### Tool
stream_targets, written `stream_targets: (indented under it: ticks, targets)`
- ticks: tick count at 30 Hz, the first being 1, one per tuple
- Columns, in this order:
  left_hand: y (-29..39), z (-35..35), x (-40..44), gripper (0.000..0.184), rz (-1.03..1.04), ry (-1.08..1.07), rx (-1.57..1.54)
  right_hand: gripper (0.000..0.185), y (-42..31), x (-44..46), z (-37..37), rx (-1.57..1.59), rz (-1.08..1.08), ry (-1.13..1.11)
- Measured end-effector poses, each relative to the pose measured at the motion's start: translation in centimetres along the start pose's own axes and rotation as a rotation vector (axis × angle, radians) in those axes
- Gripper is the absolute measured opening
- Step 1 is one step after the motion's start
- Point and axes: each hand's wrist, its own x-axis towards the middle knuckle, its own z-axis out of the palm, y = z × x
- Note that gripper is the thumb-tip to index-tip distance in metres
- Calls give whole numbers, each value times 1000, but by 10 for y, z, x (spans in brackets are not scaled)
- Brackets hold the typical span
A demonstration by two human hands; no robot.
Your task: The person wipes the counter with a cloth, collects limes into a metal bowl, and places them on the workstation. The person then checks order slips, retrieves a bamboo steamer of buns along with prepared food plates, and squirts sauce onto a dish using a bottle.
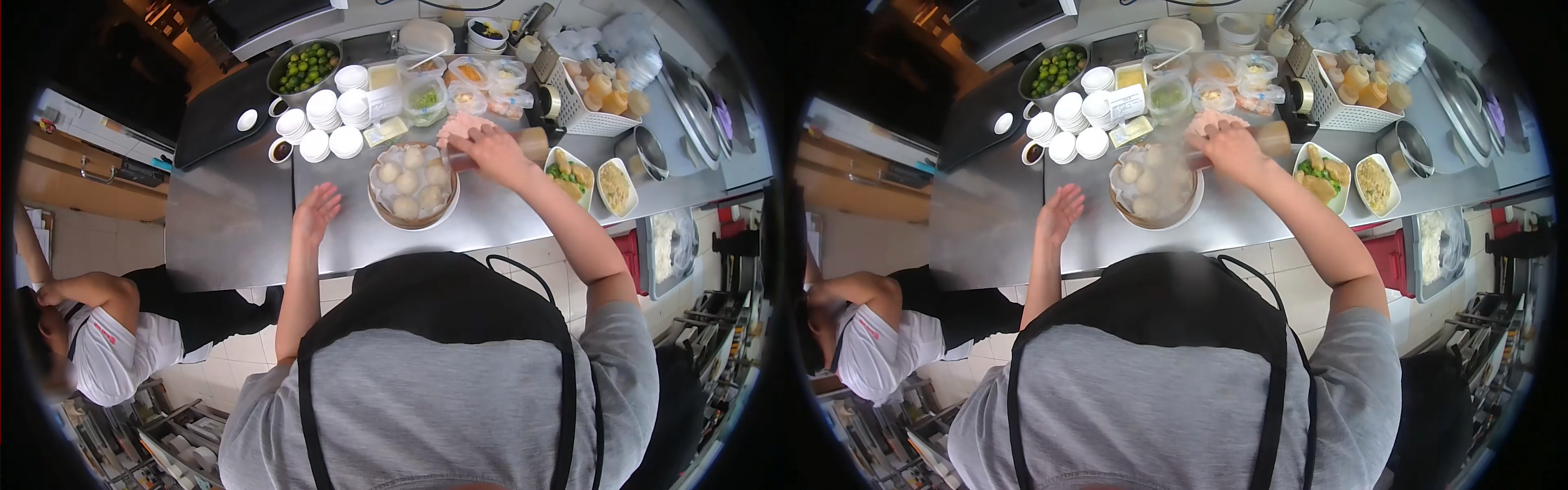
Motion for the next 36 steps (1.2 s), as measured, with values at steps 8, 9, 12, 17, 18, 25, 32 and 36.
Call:
stream_targets:
  ticks: [8, 9, 12, 17, 18, 25, 32, 36]
  targets:
    - [-1, -9, -5, 43, -1, 42, 8, 53, 19, -22, -2, -30, 49, -38]
    - [-1, -8, -4, 43, -3, 41, 12, 54, 14, -27, -12, 40, 45, -111]
    - [-1, -1, 1, 43, -18, 31, 24, 58, 10, -37, -23, 261, 106, -227]
    - [-7, 8, 12, 41, 7, 23, 36, 69, 45, -49, -22, 892, 261, -134]
    - [-7, 13, 13, 41, 13, -1, 40, 71, 57, -50, -21, 959, 286, 27]
    - [-9, 23, 17, 38, -14, 27, 81, 70, 159, -28, -45, 865, 645, 720]
    - [-7, 28, 10, 34, 17, 68, 102, 70, 245, 17, 5, 481, 953, 994]
    - [-4, 38, 3, 33, 32, 120, 118, 76, 272, 21, 58, 423, 1022, 912]
